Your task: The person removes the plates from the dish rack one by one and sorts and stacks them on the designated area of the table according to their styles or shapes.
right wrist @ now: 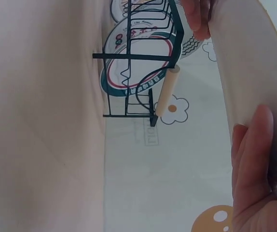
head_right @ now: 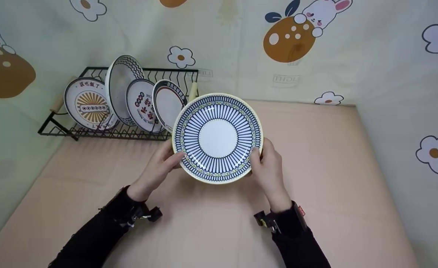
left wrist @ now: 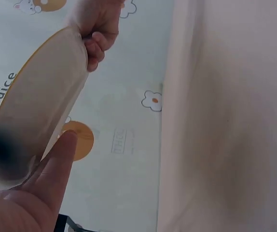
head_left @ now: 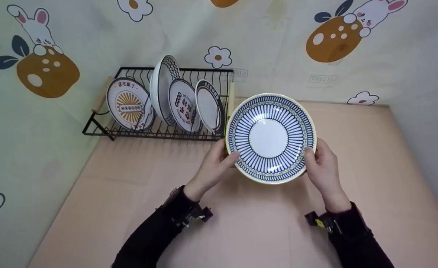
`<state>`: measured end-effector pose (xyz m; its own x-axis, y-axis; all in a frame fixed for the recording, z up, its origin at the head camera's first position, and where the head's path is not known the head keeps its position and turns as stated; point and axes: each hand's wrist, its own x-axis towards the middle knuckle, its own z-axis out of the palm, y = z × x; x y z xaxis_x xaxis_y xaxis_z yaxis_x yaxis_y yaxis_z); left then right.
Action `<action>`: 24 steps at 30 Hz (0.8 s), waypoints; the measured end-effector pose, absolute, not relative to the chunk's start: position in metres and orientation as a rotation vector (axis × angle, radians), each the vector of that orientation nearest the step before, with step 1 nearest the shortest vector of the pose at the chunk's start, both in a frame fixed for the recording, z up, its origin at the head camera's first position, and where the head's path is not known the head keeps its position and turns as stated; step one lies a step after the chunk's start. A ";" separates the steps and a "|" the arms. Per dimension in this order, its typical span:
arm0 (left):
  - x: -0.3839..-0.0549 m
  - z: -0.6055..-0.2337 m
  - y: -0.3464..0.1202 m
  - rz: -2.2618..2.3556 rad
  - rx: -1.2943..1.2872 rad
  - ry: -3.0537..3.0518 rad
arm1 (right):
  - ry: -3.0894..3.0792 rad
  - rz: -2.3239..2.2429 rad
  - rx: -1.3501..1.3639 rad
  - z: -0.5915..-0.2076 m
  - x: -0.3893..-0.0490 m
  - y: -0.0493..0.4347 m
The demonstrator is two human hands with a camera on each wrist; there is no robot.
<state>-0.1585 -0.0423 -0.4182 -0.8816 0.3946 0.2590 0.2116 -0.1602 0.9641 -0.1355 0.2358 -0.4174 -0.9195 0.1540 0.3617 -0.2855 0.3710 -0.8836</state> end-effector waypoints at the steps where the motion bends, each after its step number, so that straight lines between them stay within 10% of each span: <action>1: -0.158 -0.418 -0.045 2.177 0.701 1.978 | -2.263 1.555 0.107 -0.418 -0.135 0.238; 24: -0.151 -0.431 -0.088 1.929 0.603 2.461 | -2.453 1.472 -0.142 -0.434 -0.132 0.285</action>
